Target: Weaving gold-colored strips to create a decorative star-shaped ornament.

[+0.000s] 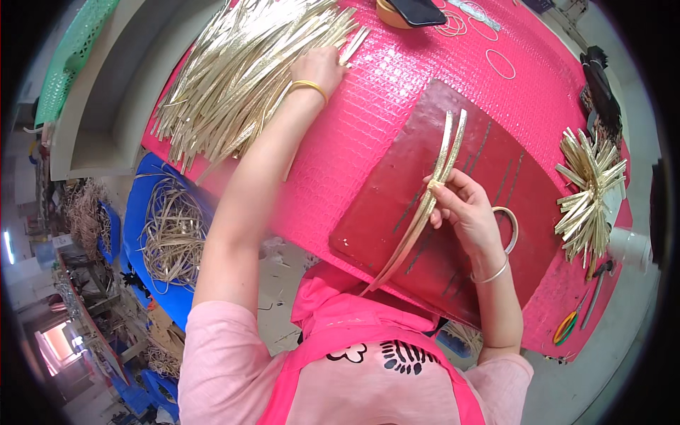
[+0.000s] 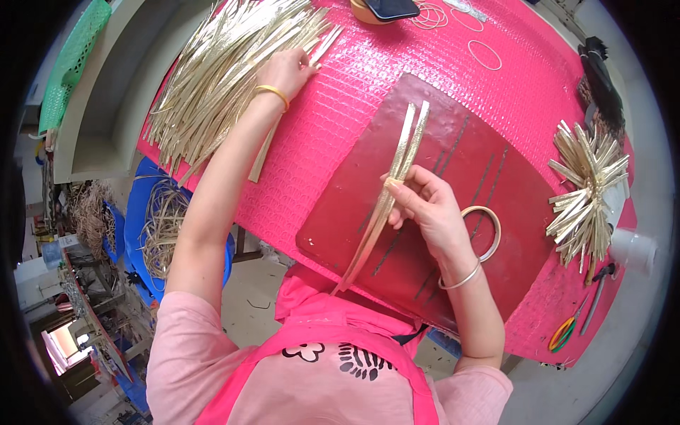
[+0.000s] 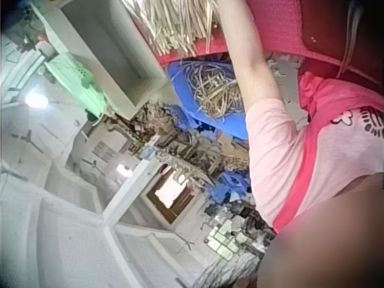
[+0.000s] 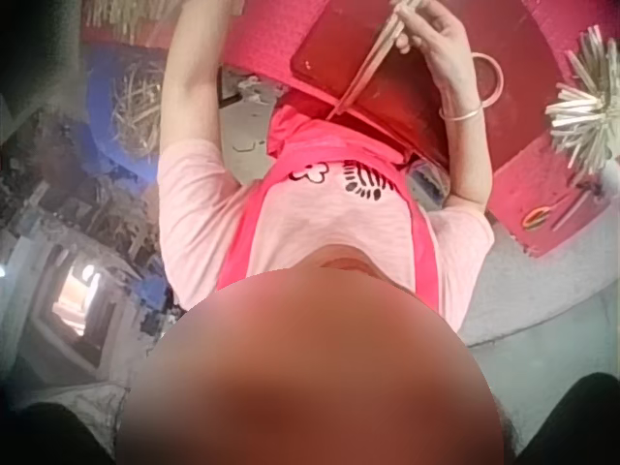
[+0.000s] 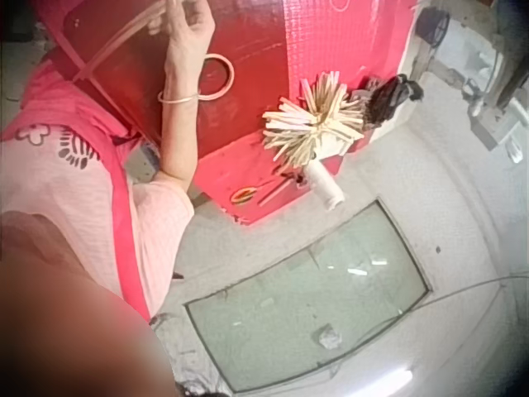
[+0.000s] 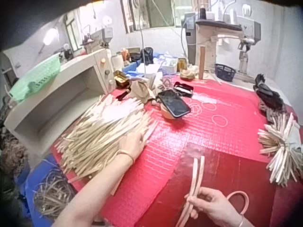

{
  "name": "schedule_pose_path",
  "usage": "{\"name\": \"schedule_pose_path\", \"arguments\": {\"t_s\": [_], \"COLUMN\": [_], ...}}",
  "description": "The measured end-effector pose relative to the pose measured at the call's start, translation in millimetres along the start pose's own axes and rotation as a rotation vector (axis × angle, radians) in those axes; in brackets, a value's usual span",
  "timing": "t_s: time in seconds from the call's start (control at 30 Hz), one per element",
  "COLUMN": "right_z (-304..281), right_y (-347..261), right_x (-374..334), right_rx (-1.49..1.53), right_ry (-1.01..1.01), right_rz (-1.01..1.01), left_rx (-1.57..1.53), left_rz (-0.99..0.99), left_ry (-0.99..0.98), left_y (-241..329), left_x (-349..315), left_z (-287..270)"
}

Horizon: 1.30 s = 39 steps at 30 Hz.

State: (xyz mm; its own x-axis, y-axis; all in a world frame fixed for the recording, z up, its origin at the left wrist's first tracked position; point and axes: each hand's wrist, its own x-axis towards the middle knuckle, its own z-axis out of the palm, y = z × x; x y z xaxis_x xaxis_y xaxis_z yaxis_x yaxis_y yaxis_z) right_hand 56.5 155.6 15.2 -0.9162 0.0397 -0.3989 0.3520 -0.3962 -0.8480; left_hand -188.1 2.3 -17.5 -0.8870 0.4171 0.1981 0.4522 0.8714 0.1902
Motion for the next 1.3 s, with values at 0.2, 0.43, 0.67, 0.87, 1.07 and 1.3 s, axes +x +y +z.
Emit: {"name": "schedule_pose_path", "arguments": {"t_s": [0.2,0.43,0.67,0.87,1.07,1.3], "right_z": [-18,4,-3,11,3,-7], "right_y": [2,-12,-9,-4,-3,0], "right_x": [-11,-13,-28,-38,-54,-58], "right_rx": [0.012,-0.067,-0.001,0.036,0.063,-0.017], "right_ry": [0.062,0.188,0.195,0.242,0.290,0.323], "right_rz": [-0.003,-0.310,-0.356,-0.503,-0.408,-0.449], "left_rx": [-1.238,-1.569,-1.129,-1.529,-1.552,-1.594], "left_rz": [-0.174,-0.115,0.051,-0.165,-0.183,-0.190], "left_ry": [-0.453,-0.727,-0.620,-0.791,-0.691,-0.675], "left_y": [13,57,90,127,143,139], "left_x": [-32,-87,-110,-136,-147,-150], "left_z": [-82,-119,-125,-122,-98,-91]}}
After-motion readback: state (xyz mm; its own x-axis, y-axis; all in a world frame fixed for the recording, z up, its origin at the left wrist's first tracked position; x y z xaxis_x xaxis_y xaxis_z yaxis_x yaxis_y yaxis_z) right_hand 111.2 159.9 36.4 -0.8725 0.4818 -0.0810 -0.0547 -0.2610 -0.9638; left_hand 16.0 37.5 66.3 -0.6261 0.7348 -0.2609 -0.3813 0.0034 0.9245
